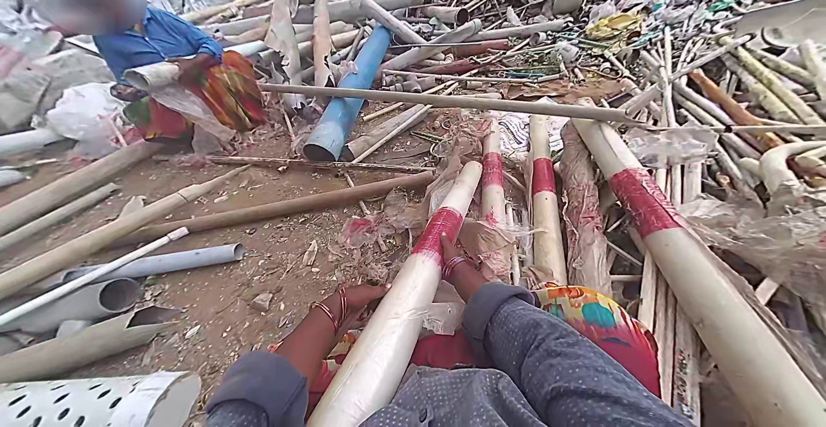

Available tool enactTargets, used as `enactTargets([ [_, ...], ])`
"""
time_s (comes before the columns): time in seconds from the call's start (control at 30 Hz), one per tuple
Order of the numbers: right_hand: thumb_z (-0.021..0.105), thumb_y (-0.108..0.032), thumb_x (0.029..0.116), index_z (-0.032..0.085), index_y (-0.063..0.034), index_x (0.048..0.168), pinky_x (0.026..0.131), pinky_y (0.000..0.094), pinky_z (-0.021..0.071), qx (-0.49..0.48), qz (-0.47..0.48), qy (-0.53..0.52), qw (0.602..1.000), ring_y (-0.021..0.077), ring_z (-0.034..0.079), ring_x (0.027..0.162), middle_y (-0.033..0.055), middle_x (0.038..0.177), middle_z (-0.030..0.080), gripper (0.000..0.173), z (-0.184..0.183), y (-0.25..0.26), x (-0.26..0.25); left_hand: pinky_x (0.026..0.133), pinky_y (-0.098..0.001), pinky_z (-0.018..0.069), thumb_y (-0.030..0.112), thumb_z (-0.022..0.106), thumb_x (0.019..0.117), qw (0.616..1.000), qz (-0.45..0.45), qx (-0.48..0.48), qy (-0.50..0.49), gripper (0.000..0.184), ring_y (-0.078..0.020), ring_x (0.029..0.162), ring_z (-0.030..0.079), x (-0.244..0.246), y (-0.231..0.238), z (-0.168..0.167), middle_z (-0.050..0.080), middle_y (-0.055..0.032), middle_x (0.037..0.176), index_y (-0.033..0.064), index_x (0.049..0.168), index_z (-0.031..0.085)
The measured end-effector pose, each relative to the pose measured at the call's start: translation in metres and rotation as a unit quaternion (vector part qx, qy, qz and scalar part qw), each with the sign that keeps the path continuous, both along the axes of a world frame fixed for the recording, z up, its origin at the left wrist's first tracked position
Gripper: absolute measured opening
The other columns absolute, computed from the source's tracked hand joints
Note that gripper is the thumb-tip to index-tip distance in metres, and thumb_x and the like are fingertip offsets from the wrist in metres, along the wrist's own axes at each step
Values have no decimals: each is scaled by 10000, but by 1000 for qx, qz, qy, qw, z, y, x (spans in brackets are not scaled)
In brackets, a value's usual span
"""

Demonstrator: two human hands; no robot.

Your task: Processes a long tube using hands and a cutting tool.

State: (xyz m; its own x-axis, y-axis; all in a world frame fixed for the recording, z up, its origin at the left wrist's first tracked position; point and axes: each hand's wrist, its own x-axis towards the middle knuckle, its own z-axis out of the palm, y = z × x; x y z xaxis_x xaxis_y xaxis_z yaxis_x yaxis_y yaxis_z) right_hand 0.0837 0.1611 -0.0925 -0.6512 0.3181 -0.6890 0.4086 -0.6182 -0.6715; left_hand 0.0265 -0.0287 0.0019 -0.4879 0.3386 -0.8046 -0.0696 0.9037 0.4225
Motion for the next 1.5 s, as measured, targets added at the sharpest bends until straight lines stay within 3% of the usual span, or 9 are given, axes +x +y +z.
enactTargets([
  [0.1, 300, -602, 1081, 380, -20, 1529, 951, 608, 517, 85, 52, 2, 995, 427, 596, 1213, 320, 1400, 530, 739, -82, 42, -36, 828, -288, 466, 302, 320, 1137, 997, 52, -49, -1, 447, -142, 857, 563, 9, 23, 17, 617, -119, 1070, -18, 1340, 557],
  [0.17, 272, -574, 1098, 351, 14, 1543, 972, 615, 509, 124, 152, -37, 980, 463, 589, 1223, 345, 1430, 493, 742, -70, 54, -32, 648, -243, 441, 407, 311, 1130, 999, 12, -48, -17, 478, -80, 692, 508, -14, 12, -4, 588, -33, 911, 33, 1223, 595],
  [0.2, 261, -550, 1104, 385, 91, 1476, 816, 582, 583, 193, 218, -17, 956, 467, 664, 1075, 393, 1309, 549, 751, -72, 61, -25, 574, -226, 413, 442, 337, 1120, 999, 3, -33, -33, 483, -60, 623, 471, -24, 4, -19, 562, -9, 846, 43, 1179, 603],
  [0.37, 532, -426, 1062, 377, 53, 1533, 1141, 598, 377, 455, 306, -138, 825, 446, 507, 1372, 314, 1447, 530, 689, 4, 66, -36, 734, -308, 427, 443, 352, 1117, 999, -45, -30, -7, 528, -124, 798, 510, -41, 13, -33, 629, -129, 1145, 20, 1341, 576],
  [0.63, 582, -300, 1064, 689, -13, 1245, 1016, 574, 464, 514, 597, 86, 609, 354, 653, 1143, 200, 1190, 700, 355, 104, 20, -3, 638, -349, 438, 470, 347, 1111, 996, 18, 22, 85, 560, -152, 677, 525, -56, 8, -27, 695, -148, 1074, 6, 1342, 558],
  [0.8, 720, -351, 971, 549, -7, 1384, 1022, 580, 446, 471, 701, 86, 528, 402, 566, 1253, 233, 1336, 589, 563, 110, -16, 41, 816, -489, 484, 403, 420, 1110, 995, -32, 24, 86, 509, -293, 916, 625, -42, 20, -21, 666, -218, 1181, -21, 1359, 551],
  [1.03, 466, -185, 1095, 610, 56, 1222, 966, 576, 470, 543, 660, 118, 506, 427, 622, 1181, 268, 1200, 648, 308, 79, -12, 41, 996, -626, 445, 441, 497, 1075, 981, -154, -15, 114, 549, -436, 1149, 619, -28, 33, -24, 640, -292, 1225, -7, 1385, 568],
  [1.2, 523, -149, 1013, 681, 39, 995, 770, 529, 516, 671, 514, 199, 497, 388, 706, 960, 216, 961, 708, 246, 49, -9, 46, 964, -620, 464, 441, 572, 1041, 971, -196, -28, 133, 525, -411, 1094, 639, -25, 37, -25, 661, -262, 1173, 9, 1340, 595],
  [1.5, 415, -138, 1069, 582, 51, 1239, 798, 641, 518, 652, 473, -62, 590, 477, 661, 1099, 286, 1162, 661, 305, 51, 43, 7, 903, -587, 489, 448, 560, 1043, 982, -145, -62, 100, 548, -404, 1050, 635, -20, 49, -23, 637, -268, 1219, 40, 1409, 547],
])
